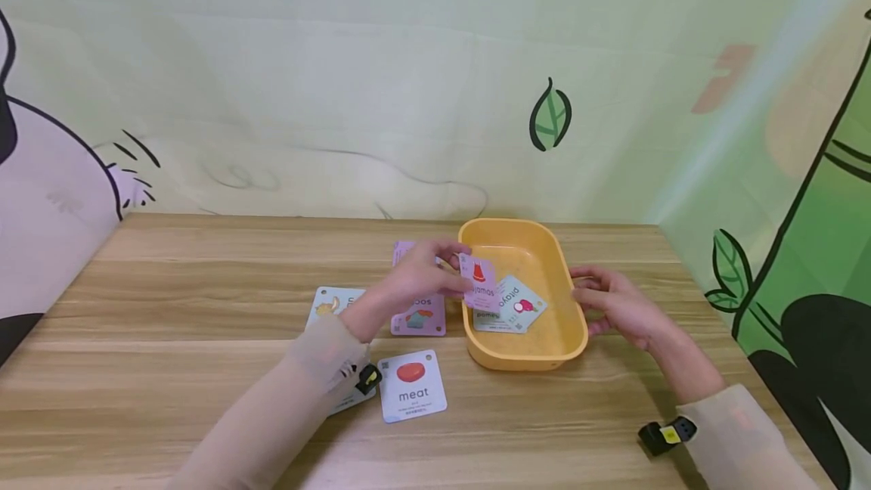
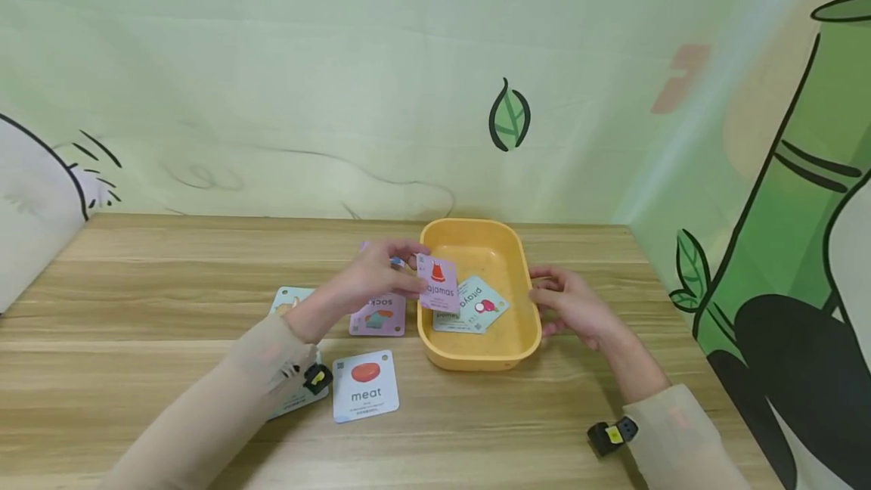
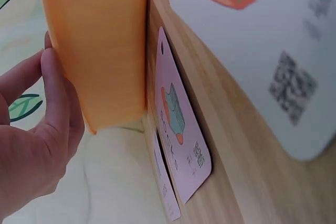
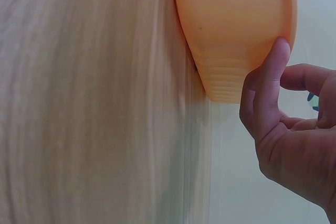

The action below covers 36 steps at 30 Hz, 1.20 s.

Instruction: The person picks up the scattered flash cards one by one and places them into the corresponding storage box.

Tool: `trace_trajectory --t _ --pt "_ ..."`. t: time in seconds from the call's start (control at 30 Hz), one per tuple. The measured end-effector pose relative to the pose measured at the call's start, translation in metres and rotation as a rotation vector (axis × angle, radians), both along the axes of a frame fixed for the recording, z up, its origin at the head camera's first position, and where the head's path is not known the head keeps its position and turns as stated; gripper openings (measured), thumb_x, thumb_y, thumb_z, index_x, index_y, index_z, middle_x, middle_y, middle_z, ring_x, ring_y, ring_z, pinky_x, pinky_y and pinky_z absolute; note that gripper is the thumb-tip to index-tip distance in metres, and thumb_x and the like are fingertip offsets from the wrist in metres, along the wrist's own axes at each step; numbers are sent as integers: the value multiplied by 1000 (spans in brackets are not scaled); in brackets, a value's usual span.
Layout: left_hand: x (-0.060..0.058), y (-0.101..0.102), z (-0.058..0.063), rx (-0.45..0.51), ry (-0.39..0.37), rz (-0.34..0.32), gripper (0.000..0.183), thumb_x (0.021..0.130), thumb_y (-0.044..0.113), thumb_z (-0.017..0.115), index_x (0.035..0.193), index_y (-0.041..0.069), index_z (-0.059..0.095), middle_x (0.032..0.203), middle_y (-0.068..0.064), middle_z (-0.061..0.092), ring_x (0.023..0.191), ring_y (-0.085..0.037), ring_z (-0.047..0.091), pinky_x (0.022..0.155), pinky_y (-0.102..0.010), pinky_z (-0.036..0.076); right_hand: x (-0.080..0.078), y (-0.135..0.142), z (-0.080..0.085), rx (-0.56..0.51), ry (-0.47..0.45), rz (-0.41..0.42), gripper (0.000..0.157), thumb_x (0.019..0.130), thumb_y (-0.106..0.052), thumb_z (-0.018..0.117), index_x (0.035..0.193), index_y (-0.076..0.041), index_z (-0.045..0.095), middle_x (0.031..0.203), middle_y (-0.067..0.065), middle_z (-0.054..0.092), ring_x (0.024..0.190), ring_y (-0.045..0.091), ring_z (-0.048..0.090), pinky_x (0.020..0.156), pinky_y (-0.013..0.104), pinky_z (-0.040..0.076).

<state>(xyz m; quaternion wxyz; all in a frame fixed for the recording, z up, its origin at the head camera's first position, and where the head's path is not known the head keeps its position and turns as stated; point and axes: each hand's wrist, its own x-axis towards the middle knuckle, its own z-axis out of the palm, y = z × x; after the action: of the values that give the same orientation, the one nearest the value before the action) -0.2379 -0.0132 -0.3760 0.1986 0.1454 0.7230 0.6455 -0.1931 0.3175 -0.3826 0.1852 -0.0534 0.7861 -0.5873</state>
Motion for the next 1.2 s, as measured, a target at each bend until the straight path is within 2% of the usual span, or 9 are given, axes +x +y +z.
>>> trace_trajectory --t 0.23,0.43,0.53,0.7,0.97,1.2 --pt "-4 4 -3 -80 5 2 51 89 -1 77 137 -4 59 104 -13 53 75 -19 63 73 -30 61 0 0 0 7 -4 -4 59 106 -13 53 153 10 26 136 32 50 101 23 66 64 36 62" --pt "-4 -2 -3 -81 10 8 44 92 2 76 133 1 61 107 -14 56 82 -32 67 80 -41 61 0 0 0 13 -2 -6 59 106 -13 53 153 9 26 137 32 49 102 23 66 66 37 62" --pt "-4 -6 -4 -84 12 14 41 91 4 76 130 2 62 108 -15 58 82 -34 67 79 -41 61 0 0 0 15 -3 -7 59 106 -13 53 153 9 26 136 32 49 102 23 65 65 36 62" --pt "-4 -16 -4 -111 58 4 38 92 8 75 128 1 63 108 -15 59 80 -31 66 72 -34 60 0 0 0 18 -3 -7 59 106 -13 53 154 9 26 136 31 50 101 23 65 65 36 62" --pt "-1 -36 2 -201 122 -31 36 94 17 73 125 1 65 105 -14 62 91 -35 63 73 -35 57 0 0 0 15 -2 -5 59 106 -13 54 153 9 26 136 31 51 101 24 66 65 36 62" --pt "0 -60 3 -334 209 -26 34 95 17 72 124 0 65 104 -12 62 87 -25 59 71 -31 54 0 0 1 22 -1 -7 59 106 -13 53 153 9 27 135 31 50 100 24 66 64 36 62"
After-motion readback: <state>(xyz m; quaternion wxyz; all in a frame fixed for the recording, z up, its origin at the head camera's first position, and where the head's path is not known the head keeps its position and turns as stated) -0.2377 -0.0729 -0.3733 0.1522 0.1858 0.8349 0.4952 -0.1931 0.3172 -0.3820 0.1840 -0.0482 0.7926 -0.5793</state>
